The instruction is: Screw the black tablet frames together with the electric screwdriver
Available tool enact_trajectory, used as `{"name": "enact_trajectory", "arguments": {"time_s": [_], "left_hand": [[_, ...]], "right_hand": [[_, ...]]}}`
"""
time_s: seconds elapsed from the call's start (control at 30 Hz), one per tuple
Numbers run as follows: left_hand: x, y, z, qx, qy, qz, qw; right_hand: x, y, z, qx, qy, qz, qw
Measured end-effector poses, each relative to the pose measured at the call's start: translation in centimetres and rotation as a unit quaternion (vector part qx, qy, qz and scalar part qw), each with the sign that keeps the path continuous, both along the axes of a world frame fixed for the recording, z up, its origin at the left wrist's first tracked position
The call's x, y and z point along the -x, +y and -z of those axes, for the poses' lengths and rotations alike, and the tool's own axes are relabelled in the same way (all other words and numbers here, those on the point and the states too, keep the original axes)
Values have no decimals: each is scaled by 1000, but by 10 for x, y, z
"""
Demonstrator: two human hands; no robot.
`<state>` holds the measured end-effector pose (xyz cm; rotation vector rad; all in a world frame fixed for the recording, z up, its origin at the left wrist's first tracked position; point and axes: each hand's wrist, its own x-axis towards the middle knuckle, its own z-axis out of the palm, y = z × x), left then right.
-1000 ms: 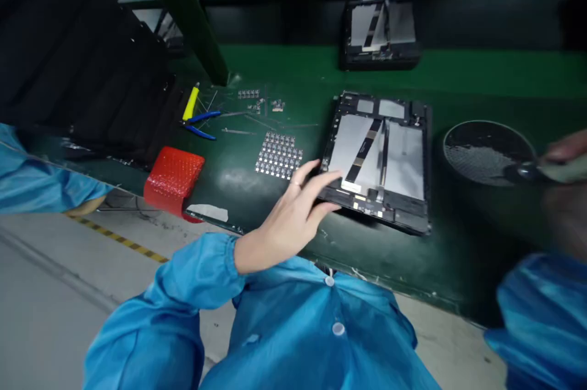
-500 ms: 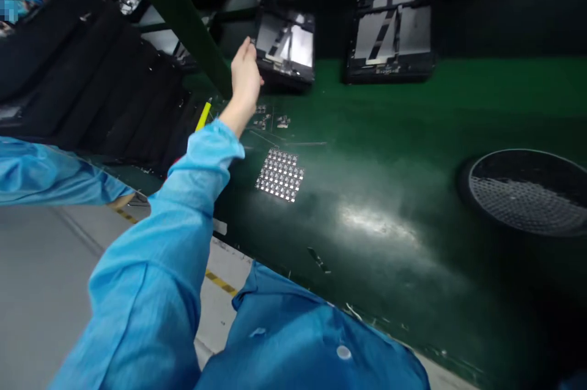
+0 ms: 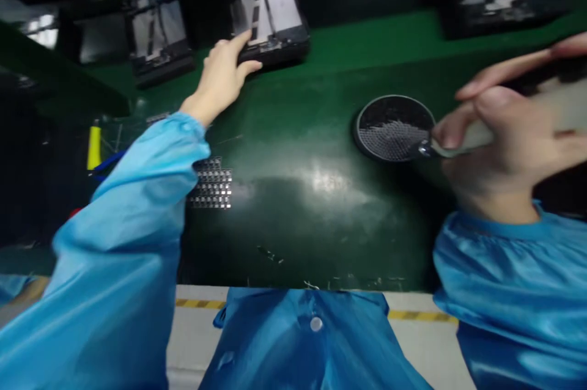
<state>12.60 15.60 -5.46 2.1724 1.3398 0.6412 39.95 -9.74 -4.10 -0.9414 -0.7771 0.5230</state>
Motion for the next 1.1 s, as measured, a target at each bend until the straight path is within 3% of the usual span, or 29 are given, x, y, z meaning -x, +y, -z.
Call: {"name": "enact_trajectory", "arguments": {"time_s": [0.07,0.17,0.27,0.33,0.37,0.4,0.47,0.63,0.73,0.87,1.0,1.1], "left_hand": [[14,-38,-16,-11,13,32,999],[40,-129,-32,-21,61,91,994],[59,-231,-32,2,122,90,988],[67,-277,-29,20,177,88,980],[70,-289,-28,31,205,99,973],[74,-294,-28,40,229,114,966],[85,-280,-31,46,249,136,958],[129,-187,-33,12,285,54,957],[146,-151,-23,24,287,54,956],[144,-145,-20,27,219,34,975],[127,-157,-40,111,172,-36,978],[112,-160,-55,165,138,-41,976]], "right_hand": [[-4,-2,7,16,-39,37,998],[-7,-8,13,48,-23,51,997],[-7,-10,14,74,-61,30,995],[-8,-6,13,81,-96,20,992],[-9,-3,13,79,-111,18,990],[-10,1,12,72,-127,16,989],[-11,9,11,29,-156,2,987],[-7,20,10,-59,-193,-50,978],[-4,20,10,-66,-197,-52,977],[-10,18,12,-59,-230,-54,970],[-19,15,15,-27,-292,-68,954],[-18,9,14,33,-254,-78,963]]}}
